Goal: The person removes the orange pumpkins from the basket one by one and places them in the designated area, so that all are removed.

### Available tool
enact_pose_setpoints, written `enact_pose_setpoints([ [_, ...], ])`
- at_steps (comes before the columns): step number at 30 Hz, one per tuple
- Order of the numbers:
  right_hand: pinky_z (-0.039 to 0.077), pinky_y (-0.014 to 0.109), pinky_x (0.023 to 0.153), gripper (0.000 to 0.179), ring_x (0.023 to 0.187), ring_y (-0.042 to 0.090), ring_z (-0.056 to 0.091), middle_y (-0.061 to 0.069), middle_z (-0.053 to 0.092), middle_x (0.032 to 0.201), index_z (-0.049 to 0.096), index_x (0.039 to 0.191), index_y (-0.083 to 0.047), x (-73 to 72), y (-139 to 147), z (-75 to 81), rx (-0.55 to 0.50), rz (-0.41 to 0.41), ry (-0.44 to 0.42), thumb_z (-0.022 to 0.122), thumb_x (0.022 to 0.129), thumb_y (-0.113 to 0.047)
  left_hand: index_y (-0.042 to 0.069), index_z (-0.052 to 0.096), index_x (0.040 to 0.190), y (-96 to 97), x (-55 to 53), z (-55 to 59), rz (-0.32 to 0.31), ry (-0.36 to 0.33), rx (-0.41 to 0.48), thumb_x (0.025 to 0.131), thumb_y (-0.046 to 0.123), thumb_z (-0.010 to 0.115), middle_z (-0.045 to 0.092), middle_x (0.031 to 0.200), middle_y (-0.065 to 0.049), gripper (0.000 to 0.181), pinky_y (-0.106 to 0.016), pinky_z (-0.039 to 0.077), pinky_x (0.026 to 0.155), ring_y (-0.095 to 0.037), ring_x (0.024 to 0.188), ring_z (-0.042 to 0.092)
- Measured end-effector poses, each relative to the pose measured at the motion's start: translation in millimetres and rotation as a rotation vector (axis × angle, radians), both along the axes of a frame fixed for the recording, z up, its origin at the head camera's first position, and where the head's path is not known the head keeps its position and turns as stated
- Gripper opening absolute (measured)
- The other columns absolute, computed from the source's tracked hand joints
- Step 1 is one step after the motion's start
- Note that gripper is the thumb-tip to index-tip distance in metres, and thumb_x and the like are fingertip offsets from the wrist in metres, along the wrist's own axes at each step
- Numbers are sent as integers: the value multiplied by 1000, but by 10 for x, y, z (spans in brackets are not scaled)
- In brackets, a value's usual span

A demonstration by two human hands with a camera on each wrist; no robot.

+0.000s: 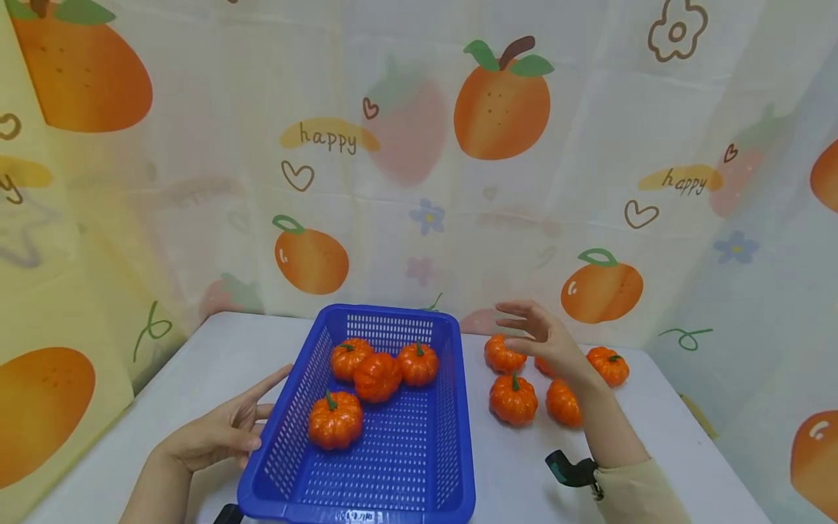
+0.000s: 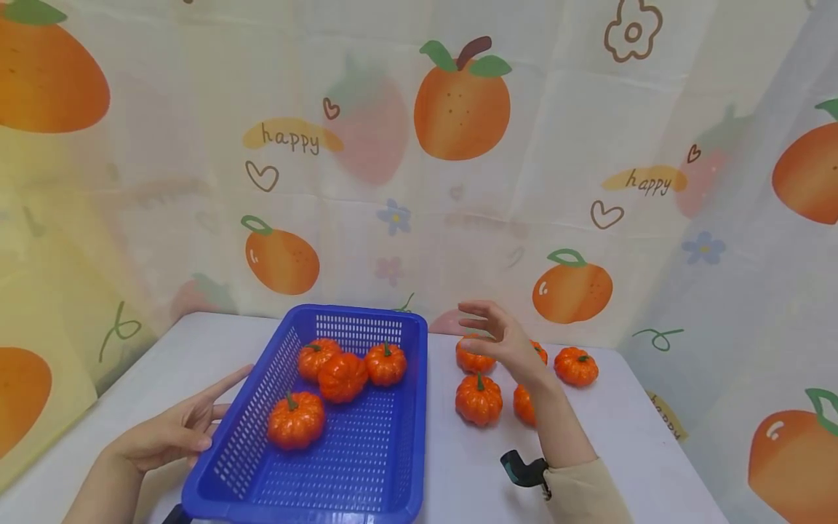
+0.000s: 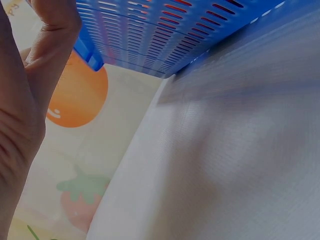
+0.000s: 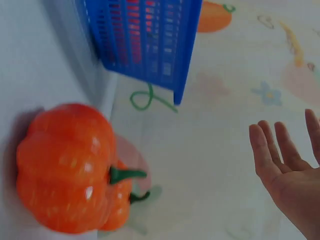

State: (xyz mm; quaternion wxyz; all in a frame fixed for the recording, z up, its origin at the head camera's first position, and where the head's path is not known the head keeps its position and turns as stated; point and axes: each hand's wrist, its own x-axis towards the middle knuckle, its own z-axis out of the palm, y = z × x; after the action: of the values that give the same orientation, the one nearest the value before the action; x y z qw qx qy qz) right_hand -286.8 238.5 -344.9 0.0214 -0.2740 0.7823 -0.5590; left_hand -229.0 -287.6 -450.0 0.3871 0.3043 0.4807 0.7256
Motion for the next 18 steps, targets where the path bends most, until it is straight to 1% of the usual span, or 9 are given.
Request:
enact_pose_setpoints([
  [2, 53, 47, 103, 57, 132, 21, 54, -1, 49, 148, 43, 145, -11, -5, -97, 26, 13, 28, -6, 63, 92, -15, 39, -10, 156, 3, 4, 1, 1, 4, -1, 97, -2, 43, 47, 150, -14, 89, -31, 62, 77, -26, 111, 69],
  [4, 54, 47, 103, 58, 133, 28, 53, 5, 48, 149, 43, 146, -12, -2, -192, 76, 15, 52, -17, 64, 92, -16, 39, -10, 156, 5, 6, 4, -1, 3, 1, 97, -2, 43, 47, 150, -15, 89, -30, 62, 77, -25, 111, 69],
  [6, 54, 48, 102, 59, 134, 35, 52, 10, 48, 150, 43, 146, -15, 7, -285, 153, 16, 61, -40, 66, 91, -17, 39, -9, 156, 4, 7, 5, 4, 5, -3, 97, -2, 42, 47, 150, -15, 89, -30, 62, 77, -25, 108, 70],
  [8, 54, 49, 102, 58, 134, 38, 51, 10, 48, 150, 44, 145, -19, 15, -378, 246, 22, 58, -60, 66, 91, -19, 39, -8, 156, 2, 7, 5, 8, 6, -7, 97, -2, 42, 48, 150, -15, 89, -30, 62, 77, -25, 108, 71],
  [10, 54, 49, 102, 58, 135, 37, 51, 7, 48, 150, 45, 145, -23, 16, -470, 339, 32, 58, -67, 67, 91, -21, 39, -9, 156, 1, 8, 6, 9, 6, -8, 96, -2, 42, 48, 149, -15, 89, -30, 62, 77, -25, 107, 71],
  [14, 55, 48, 101, 59, 137, 32, 50, 2, 47, 151, 46, 144, -23, -14, -664, 485, 25, 97, -36, 69, 90, -21, 38, -11, 156, 1, 8, 8, 3, 5, 0, 96, -3, 42, 48, 149, -15, 90, -30, 62, 76, -25, 107, 71],
  [17, 54, 51, 102, 60, 136, 31, 51, 3, 48, 151, 47, 144, -20, -42, -820, 543, -4, 148, -15, 70, 89, -20, 38, -12, 156, 3, 8, 7, 3, 3, 2, 96, -3, 42, 48, 149, -15, 90, -30, 62, 76, -25, 106, 71],
  [18, 53, 52, 102, 60, 136, 29, 51, 2, 48, 151, 47, 144, -21, -47, -876, 554, -9, 162, -20, 70, 89, -20, 38, -11, 156, 5, 8, 6, 3, 2, 1, 96, -3, 42, 48, 149, -15, 90, -30, 62, 76, -24, 106, 71],
])
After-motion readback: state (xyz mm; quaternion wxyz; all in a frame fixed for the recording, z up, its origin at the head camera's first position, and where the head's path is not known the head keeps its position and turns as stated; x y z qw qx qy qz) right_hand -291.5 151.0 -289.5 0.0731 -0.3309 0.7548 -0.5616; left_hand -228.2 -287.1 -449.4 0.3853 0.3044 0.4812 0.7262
